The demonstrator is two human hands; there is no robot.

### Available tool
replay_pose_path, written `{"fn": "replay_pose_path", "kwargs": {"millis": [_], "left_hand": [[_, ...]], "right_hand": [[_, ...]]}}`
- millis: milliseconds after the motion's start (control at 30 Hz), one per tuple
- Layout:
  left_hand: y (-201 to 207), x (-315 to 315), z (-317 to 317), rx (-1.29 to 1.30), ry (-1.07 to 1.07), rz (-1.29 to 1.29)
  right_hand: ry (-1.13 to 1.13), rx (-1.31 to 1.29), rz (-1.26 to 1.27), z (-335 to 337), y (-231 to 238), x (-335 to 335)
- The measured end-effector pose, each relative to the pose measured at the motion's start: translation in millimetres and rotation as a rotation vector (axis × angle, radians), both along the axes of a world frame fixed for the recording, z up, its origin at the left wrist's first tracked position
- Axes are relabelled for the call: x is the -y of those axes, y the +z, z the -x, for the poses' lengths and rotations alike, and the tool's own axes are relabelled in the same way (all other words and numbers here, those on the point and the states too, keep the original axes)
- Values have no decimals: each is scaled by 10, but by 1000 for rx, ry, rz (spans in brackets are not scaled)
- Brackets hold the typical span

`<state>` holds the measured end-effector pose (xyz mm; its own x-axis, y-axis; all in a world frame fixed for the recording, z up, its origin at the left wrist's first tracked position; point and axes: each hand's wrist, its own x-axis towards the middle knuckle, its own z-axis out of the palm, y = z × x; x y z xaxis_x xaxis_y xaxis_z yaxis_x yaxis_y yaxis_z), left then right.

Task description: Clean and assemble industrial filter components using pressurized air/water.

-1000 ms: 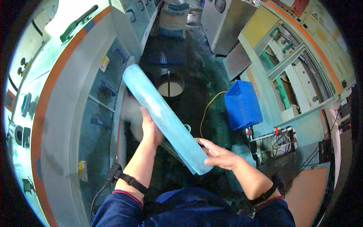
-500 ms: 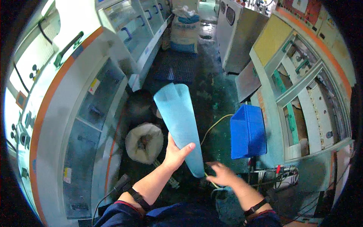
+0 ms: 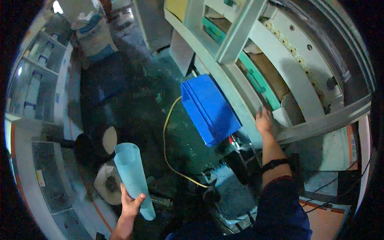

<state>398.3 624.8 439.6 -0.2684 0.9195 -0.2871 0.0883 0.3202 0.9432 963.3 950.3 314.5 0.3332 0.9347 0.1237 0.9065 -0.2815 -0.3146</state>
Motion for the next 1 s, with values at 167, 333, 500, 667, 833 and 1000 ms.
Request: {"fn": "replay_pose_path", "kwargs": {"millis": [167, 333, 500, 667, 833, 1000], "left_hand": [[-506, -335, -193, -210, -182, 37], [-675, -133, 34, -148, -38, 199], [-495, -526, -264, -168, -19, 113], [-565, -586, -168, -40, 106, 43], [-292, -762, -257, 44, 135, 128], [-567, -837, -30, 280, 343, -37]], "right_hand": [[-240, 131, 175, -885, -341, -405], [298, 34, -278, 195, -169, -882], [-152, 176, 595, -457, -131, -1052], [6, 122, 265, -605, -236, -1081], [-150, -270, 165, -210, -3, -965], [768, -605, -160, 1818, 935, 35]]}}
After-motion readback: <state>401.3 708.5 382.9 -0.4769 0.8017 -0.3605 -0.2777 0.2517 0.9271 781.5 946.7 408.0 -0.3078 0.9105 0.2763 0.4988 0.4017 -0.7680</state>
